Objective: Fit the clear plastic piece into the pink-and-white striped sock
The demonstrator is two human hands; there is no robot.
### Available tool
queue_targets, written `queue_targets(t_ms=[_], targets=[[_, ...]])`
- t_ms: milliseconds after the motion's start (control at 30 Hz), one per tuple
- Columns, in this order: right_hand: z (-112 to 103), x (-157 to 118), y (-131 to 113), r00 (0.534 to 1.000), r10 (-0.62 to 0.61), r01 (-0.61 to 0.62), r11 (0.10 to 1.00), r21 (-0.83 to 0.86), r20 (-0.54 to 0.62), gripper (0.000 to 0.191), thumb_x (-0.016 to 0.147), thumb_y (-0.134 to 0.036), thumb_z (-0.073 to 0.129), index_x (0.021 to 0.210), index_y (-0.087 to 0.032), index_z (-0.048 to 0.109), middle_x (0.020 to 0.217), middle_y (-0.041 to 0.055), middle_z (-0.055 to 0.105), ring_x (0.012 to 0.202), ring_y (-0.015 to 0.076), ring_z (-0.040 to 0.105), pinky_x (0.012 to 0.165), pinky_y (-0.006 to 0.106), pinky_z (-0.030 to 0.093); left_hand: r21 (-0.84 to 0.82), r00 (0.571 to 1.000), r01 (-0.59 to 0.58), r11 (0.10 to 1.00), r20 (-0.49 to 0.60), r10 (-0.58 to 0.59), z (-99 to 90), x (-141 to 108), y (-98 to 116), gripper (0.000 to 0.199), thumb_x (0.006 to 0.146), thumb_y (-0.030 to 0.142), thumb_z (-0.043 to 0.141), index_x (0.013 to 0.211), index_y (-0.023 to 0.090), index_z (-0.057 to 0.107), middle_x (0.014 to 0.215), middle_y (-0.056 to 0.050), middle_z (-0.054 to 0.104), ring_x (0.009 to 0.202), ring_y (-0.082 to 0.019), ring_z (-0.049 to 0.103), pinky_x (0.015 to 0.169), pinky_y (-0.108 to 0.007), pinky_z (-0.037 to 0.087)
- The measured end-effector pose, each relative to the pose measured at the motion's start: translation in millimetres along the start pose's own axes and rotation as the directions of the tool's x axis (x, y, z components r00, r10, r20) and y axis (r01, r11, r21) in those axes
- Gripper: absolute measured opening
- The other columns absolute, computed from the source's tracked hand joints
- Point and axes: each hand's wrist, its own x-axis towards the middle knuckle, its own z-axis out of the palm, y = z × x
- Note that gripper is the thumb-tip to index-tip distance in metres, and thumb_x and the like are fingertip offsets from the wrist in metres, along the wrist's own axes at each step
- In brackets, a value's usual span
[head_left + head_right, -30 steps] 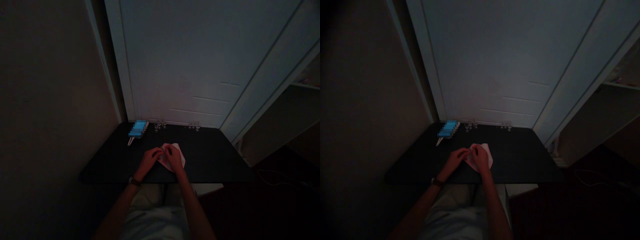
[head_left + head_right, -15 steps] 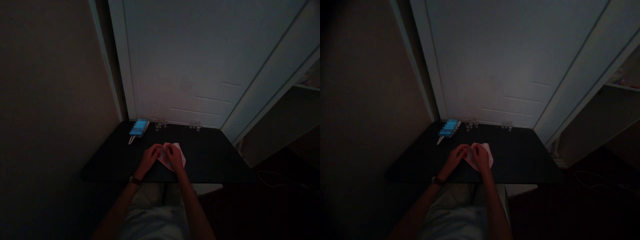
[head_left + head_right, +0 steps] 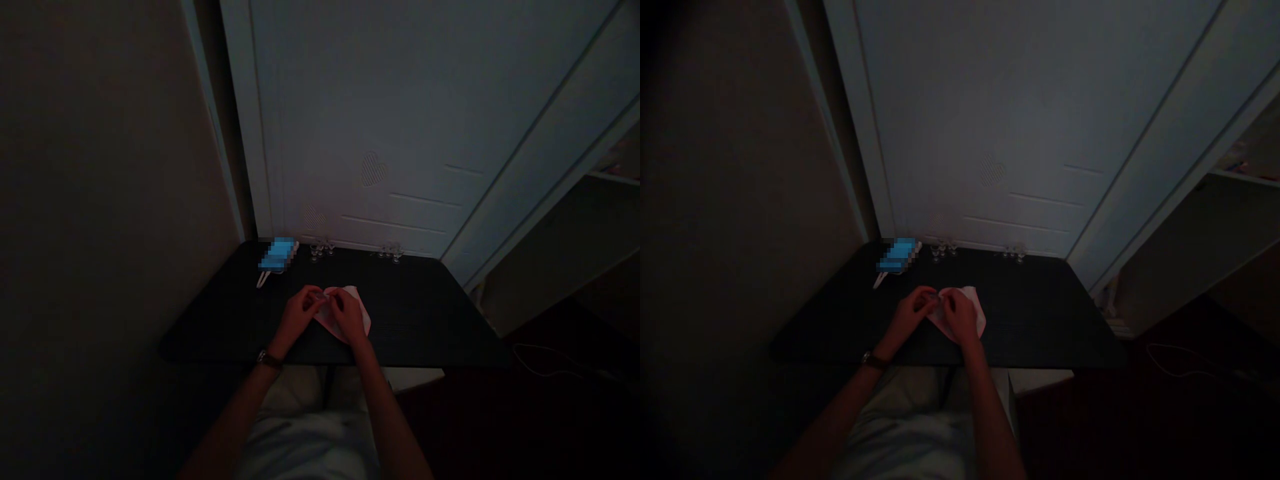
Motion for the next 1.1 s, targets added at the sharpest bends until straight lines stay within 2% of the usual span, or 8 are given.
queue_targets(t_ms=[233,467,700,1100], targets=[[3.8,2.6,8.1,0.993,0.113,-0.116,0.989,-0.095,-0.036,0.019,0.085,-0.019,0.038,0.084,-0.019,0.058,0.082,0.0031,0.063,0.075,0.015,0.056,0.067,0.025,0.041,-0.008,0.996,0.063,0.998,-0.069,-0.063,0.6,2.6,-1.6,0.029,0.079,0.041,0.051,0.099,0.02,0.052,0.079,-0.001,0.061,0.065,-0.014,0.06,0.059,-0.024,0.047],[1.5,0.3,2.2,1.0,0.011,-0.01,0.997,-0.07,0.013,0.02,0.085,-0.021,0.04,0.095,-0.022,0.057,0.095,0.0019,0.063,0.087,0.0152,0.056,0.075,0.026,0.04,0.004,0.999,0.042,0.999,-0.033,-0.042,0.2,2.0,-3.5,0.029,0.079,0.04,0.051,0.1,0.02,0.053,0.083,-0.003,0.062,0.071,-0.015,0.061,0.062,-0.025,0.048],[2.1,2.0,5.2,0.998,0.068,-0.07,0.991,-0.114,-0.016,0.019,0.086,-0.022,0.038,0.086,-0.02,0.057,0.083,0.0024,0.063,0.076,0.0148,0.056,0.066,0.024,0.04,0.014,0.999,0.031,0.999,-0.008,-0.031,1.1,1.2,-1.7,0.027,0.079,0.04,0.052,0.095,0.019,0.056,0.091,-0.004,0.063,0.078,-0.017,0.061,0.066,-0.026,0.048],[1.7,1.0,5.0,0.997,0.082,-0.081,0.991,-0.106,0.001,0.018,0.086,-0.025,0.039,0.087,-0.021,0.057,0.082,0.0012,0.062,0.074,0.0145,0.056,0.066,0.025,0.04,0.017,0.999,0.032,0.999,0.006,-0.032,1.4,1.9,-5.7,0.026,0.08,0.039,0.05,0.096,0.019,0.055,0.09,-0.004,0.063,0.077,-0.017,0.06,0.066,-0.027,0.048]])
